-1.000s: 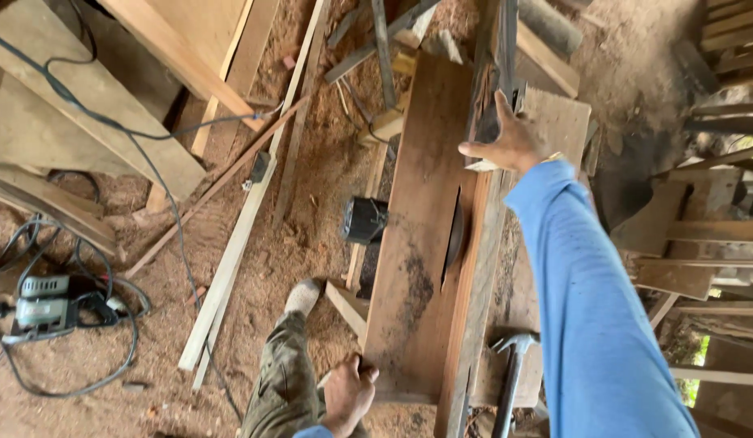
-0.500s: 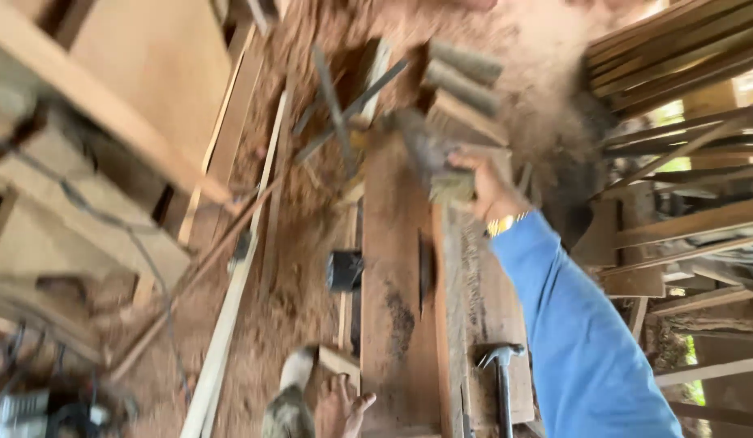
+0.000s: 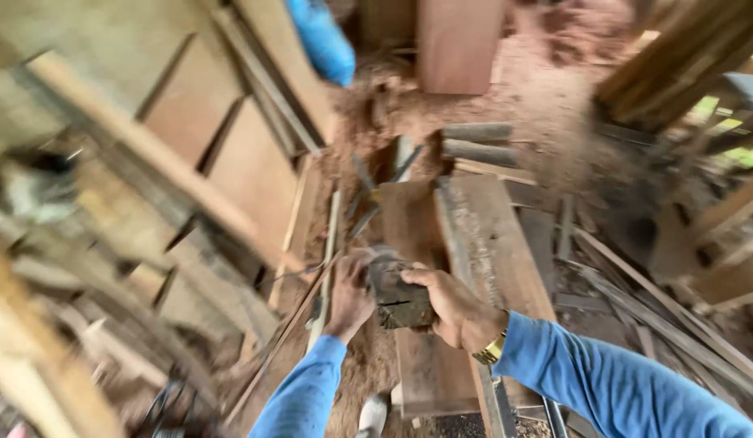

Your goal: Cutting pieces of wood using a table saw in a carpentry workshop.

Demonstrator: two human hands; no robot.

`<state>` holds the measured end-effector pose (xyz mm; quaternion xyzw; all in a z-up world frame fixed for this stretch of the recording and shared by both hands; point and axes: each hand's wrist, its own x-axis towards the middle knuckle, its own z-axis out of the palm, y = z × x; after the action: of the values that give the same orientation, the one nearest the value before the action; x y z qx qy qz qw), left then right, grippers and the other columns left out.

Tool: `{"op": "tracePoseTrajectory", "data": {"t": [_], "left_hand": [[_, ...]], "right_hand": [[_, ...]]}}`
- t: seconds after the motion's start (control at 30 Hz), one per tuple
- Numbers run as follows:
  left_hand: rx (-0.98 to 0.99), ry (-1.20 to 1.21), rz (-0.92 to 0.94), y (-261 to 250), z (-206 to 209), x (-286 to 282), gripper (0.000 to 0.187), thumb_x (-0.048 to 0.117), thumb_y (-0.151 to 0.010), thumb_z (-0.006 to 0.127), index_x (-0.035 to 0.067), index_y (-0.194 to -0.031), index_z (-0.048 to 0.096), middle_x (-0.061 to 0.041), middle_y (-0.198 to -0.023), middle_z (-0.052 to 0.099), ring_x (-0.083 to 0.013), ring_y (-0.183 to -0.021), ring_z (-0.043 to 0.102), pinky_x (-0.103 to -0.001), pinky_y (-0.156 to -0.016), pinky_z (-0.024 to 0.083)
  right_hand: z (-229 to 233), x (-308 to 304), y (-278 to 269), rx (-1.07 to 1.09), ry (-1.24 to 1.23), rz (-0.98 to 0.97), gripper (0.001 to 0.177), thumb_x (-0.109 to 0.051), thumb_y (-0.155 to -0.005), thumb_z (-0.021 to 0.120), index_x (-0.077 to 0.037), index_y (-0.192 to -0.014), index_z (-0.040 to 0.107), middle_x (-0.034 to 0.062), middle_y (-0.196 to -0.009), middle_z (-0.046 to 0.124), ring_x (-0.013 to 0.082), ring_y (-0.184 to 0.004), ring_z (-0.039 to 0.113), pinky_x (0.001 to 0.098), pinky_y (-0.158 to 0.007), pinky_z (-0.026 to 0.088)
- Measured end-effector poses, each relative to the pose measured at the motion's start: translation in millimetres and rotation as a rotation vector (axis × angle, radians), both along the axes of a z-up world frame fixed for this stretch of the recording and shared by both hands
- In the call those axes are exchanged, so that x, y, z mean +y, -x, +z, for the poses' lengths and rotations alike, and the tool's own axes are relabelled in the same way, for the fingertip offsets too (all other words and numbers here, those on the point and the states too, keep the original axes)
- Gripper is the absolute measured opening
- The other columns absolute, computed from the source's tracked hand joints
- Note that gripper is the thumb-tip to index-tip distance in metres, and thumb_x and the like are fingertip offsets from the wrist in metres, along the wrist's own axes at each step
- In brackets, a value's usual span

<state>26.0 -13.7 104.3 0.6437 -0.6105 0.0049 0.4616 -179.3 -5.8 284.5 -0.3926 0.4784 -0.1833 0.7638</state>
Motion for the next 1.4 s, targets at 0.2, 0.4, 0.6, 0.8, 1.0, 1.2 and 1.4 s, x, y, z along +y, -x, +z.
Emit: {"op": "tracePoseTrajectory", "data": {"t": [0.2,0.4,0.6,0.8,1.0,1.2,1.4], "left_hand": [[0.003,0.029,-0.085,11,2,75,0.040,0.003,-0.088,0.066,0.009,-0.128,0.063,-0.016,-0.133,0.065,-0.0395,-0.122,0.064,-0.045,-0.104,0.053],[-0.047,0.126,-0.092,28,29,141,0.041,0.006,-0.083,0.070,0.006,-0.123,0.062,-0.018,-0.123,0.064,-0.0408,-0.111,0.066,-0.044,-0.093,0.057],[-0.046,0.083,-0.174,84,54,171,0.042,0.021,-0.071,0.083,0.006,-0.104,0.062,-0.015,-0.108,0.065,-0.0373,-0.089,0.069,-0.046,-0.069,0.059],[0.341,-0.347,-0.009,161,0,159,0.044,0.035,-0.074,0.084,0.003,-0.091,0.060,-0.017,-0.094,0.066,-0.0385,-0.081,0.070,-0.051,-0.069,0.055],[0.392,-0.476,0.183,219,-79,159,0.048,0.034,-0.072,0.083,-0.002,-0.095,0.061,-0.022,-0.102,0.065,-0.0442,-0.094,0.065,-0.053,-0.081,0.053],[0.452,-0.705,0.251,248,-102,162,0.058,0.041,-0.073,0.081,-0.004,-0.104,0.061,-0.023,-0.111,0.063,-0.0413,-0.098,0.066,-0.052,-0.082,0.056],[0.470,-0.798,0.098,244,-127,171,0.072,0.052,-0.084,0.078,-0.008,-0.119,0.059,-0.028,-0.124,0.063,-0.0389,-0.110,0.066,-0.050,-0.090,0.056]], "right_hand": [[9,74,12,-0.016,-0.008,0.050,0.053,-0.042,-0.088,0.061,-0.022,-0.137,0.053,0.0090,-0.113,0.068,0.0189,-0.092,0.065,0.0362,-0.063,0.052],[13,92,60,-0.039,0.022,0.065,0.056,-0.049,-0.089,0.063,-0.020,-0.136,0.051,0.0136,-0.115,0.068,0.0251,-0.090,0.066,0.0411,-0.067,0.055],[-100,120,114,-0.353,0.290,-0.063,0.065,-0.054,-0.099,0.061,-0.002,-0.135,0.045,0.0300,-0.131,0.053,0.0350,-0.106,0.068,0.0515,-0.085,0.059],[-300,272,130,0.326,0.838,0.279,0.109,-0.046,-0.086,0.084,-0.014,-0.160,0.011,0.0239,-0.169,0.015,0.0429,-0.145,0.038,0.0641,-0.110,0.038],[-382,365,183,0.424,0.459,-0.006,0.097,-0.045,-0.087,0.078,-0.016,-0.163,0.025,0.0213,-0.149,0.050,0.0313,-0.122,0.069,0.0449,-0.098,0.057],[-335,388,202,0.380,-0.075,-0.148,0.084,-0.041,-0.090,0.068,-0.015,-0.160,0.030,0.0149,-0.143,0.050,0.0262,-0.115,0.070,0.0383,-0.088,0.062],[-353,409,231,0.323,0.064,-0.165,0.076,-0.042,-0.099,0.065,-0.009,-0.162,0.040,0.0229,-0.126,0.060,0.0295,-0.109,0.064,0.0381,-0.092,0.057]]}}
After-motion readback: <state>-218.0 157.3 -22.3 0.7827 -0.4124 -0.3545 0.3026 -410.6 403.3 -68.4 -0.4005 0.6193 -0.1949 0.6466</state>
